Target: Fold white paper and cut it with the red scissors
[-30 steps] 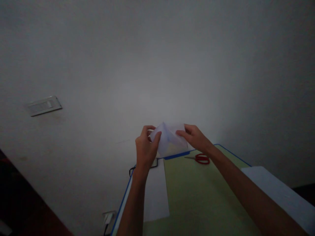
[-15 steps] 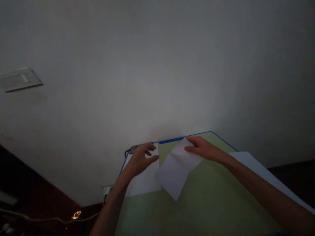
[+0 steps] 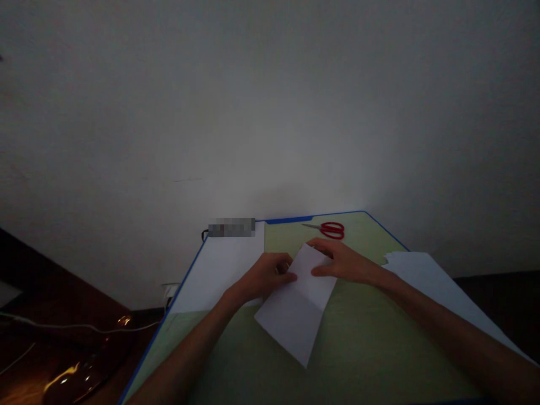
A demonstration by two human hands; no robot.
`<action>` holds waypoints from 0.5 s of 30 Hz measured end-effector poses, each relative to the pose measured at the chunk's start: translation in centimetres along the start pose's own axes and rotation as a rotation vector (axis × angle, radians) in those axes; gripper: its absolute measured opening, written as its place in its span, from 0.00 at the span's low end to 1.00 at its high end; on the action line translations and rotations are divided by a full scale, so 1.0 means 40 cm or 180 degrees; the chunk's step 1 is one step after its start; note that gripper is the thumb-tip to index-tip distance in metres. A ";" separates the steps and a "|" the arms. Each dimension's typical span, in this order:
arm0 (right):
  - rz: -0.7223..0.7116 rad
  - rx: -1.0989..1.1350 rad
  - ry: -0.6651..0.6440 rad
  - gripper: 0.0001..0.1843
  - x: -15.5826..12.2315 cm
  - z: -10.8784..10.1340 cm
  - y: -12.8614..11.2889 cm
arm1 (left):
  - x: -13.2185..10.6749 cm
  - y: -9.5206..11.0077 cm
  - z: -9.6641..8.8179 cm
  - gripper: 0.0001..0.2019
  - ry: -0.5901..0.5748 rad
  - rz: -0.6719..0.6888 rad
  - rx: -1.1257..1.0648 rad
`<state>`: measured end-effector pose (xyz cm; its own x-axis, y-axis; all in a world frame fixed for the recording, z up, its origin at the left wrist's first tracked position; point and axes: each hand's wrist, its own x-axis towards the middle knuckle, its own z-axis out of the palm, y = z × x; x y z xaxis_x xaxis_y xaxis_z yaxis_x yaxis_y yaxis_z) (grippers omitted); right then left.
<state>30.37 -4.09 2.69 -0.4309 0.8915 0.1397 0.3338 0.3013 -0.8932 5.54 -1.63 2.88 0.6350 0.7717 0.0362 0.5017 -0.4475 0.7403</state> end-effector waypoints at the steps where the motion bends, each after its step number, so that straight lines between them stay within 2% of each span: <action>1: -0.0026 -0.0154 -0.0014 0.25 -0.003 0.004 0.005 | -0.003 -0.004 0.008 0.05 0.0011 0.0017 0.0099; 4: -0.0074 -0.0904 0.0071 0.20 -0.010 0.015 0.020 | -0.009 -0.015 0.029 0.02 0.0131 0.0232 0.0381; 7: -0.0493 -0.1613 -0.0015 0.15 -0.019 0.024 0.037 | -0.013 -0.031 0.044 0.05 0.0285 0.0478 0.0538; 9: -0.0906 -0.1887 -0.0208 0.21 -0.029 0.028 0.051 | -0.018 -0.045 0.049 0.06 0.0328 0.0568 0.0593; 11: -0.1248 -0.2249 -0.0219 0.26 -0.044 0.031 0.064 | -0.021 -0.058 0.052 0.07 0.0337 0.0651 0.0606; 15: -0.1538 -0.2838 -0.0098 0.30 -0.075 0.037 0.069 | -0.025 -0.071 0.051 0.12 0.0288 0.0745 0.0656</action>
<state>31.35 -6.44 -0.83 -0.7026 0.6021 0.3792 0.6167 0.7811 -0.0976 4.69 -2.06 -0.62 0.6969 0.6700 0.2559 0.4626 -0.6926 0.5535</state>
